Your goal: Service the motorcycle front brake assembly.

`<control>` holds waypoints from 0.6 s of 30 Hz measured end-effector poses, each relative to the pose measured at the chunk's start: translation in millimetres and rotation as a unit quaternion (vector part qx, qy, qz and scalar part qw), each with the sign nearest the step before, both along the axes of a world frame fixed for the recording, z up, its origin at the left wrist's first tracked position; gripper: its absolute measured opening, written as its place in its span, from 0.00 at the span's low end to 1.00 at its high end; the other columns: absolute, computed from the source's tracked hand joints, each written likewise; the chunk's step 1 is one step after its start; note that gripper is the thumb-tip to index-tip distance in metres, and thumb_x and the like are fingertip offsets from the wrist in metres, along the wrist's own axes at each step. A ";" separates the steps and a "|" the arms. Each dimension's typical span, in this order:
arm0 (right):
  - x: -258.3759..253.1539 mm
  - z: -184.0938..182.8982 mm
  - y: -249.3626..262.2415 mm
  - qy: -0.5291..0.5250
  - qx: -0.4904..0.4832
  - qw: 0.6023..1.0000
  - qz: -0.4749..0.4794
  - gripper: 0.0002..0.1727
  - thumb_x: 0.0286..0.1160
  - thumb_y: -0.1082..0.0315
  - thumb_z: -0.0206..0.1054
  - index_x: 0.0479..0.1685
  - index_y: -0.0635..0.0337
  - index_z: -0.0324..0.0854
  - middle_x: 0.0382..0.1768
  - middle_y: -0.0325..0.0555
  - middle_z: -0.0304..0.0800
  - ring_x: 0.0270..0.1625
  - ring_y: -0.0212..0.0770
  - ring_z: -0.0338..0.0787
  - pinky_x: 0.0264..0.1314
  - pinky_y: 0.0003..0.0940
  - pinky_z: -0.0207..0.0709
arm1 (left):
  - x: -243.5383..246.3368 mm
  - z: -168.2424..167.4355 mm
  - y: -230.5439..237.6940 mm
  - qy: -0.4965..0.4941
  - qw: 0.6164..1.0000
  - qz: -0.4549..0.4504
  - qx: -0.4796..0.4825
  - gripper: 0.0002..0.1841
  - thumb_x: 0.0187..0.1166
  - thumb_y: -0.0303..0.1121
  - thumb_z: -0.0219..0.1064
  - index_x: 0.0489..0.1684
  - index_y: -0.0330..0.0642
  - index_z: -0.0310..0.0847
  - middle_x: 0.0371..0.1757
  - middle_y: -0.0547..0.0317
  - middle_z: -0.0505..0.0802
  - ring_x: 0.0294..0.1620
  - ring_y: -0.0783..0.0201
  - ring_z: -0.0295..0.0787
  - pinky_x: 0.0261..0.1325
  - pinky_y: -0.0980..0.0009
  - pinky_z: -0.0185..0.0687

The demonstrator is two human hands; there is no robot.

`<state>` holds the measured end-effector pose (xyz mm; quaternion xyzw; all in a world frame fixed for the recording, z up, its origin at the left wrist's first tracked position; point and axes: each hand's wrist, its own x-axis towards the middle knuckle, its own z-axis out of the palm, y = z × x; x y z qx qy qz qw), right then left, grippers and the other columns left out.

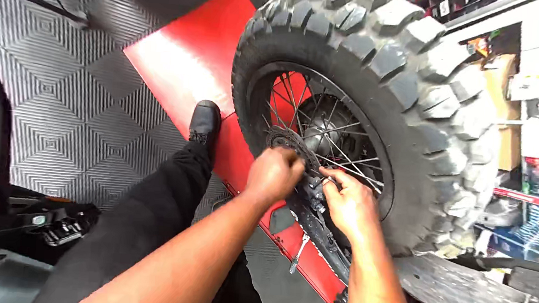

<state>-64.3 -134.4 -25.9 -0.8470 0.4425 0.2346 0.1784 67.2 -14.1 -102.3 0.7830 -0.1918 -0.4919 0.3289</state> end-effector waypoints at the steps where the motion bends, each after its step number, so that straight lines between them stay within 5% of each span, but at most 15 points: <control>1: 0.7 0.6 0.2 0.002 0.001 1.000 -0.001 0.18 0.85 0.52 0.57 0.63 0.23 0.89 0.53 0.31 0.94 0.53 0.43 0.92 0.49 0.64 0.80 | -9.9 0.5 -0.4 -0.016 0.998 -0.068 0.010 0.16 0.84 0.50 0.60 0.53 0.58 0.93 0.56 0.58 0.93 0.63 0.52 0.87 0.64 0.42 0.82; 4: 3.7 0.7 -4.0 0.002 0.020 1.000 -0.020 0.17 0.84 0.53 0.57 0.61 0.24 0.90 0.53 0.30 0.95 0.54 0.42 0.92 0.51 0.63 0.80 | -21.1 -3.8 -7.0 -0.006 0.989 -0.135 0.064 0.17 0.86 0.52 0.58 0.53 0.61 0.93 0.56 0.57 0.93 0.64 0.52 0.87 0.63 0.44 0.82; 9: 9.7 -0.9 -16.2 -0.007 0.059 0.996 -0.062 0.16 0.84 0.52 0.58 0.55 0.27 0.92 0.45 0.33 0.95 0.51 0.40 0.92 0.51 0.61 0.79 | -13.8 -18.5 -16.9 0.123 0.990 -0.033 0.060 0.19 0.82 0.56 0.64 0.37 0.54 0.94 0.37 0.54 0.95 0.44 0.50 0.92 0.48 0.37 0.83; 13: 18.9 -4.2 -20.0 0.006 0.066 0.994 -0.081 0.14 0.83 0.52 0.58 0.51 0.32 0.92 0.35 0.36 0.93 0.38 0.42 0.90 0.41 0.58 0.79 | -14.1 -12.9 -27.0 0.146 0.988 -0.044 0.039 0.17 0.80 0.56 0.66 0.41 0.58 0.95 0.41 0.58 0.96 0.49 0.55 0.93 0.52 0.39 0.84; 18: 18.3 -3.3 -22.6 0.005 0.077 0.993 -0.088 0.14 0.83 0.53 0.59 0.50 0.34 0.93 0.37 0.35 0.93 0.38 0.40 0.91 0.41 0.56 0.81 | -9.3 -16.0 -31.5 0.124 0.988 -0.079 0.051 0.15 0.79 0.55 0.68 0.39 0.57 0.93 0.40 0.59 0.95 0.47 0.54 0.92 0.49 0.40 0.84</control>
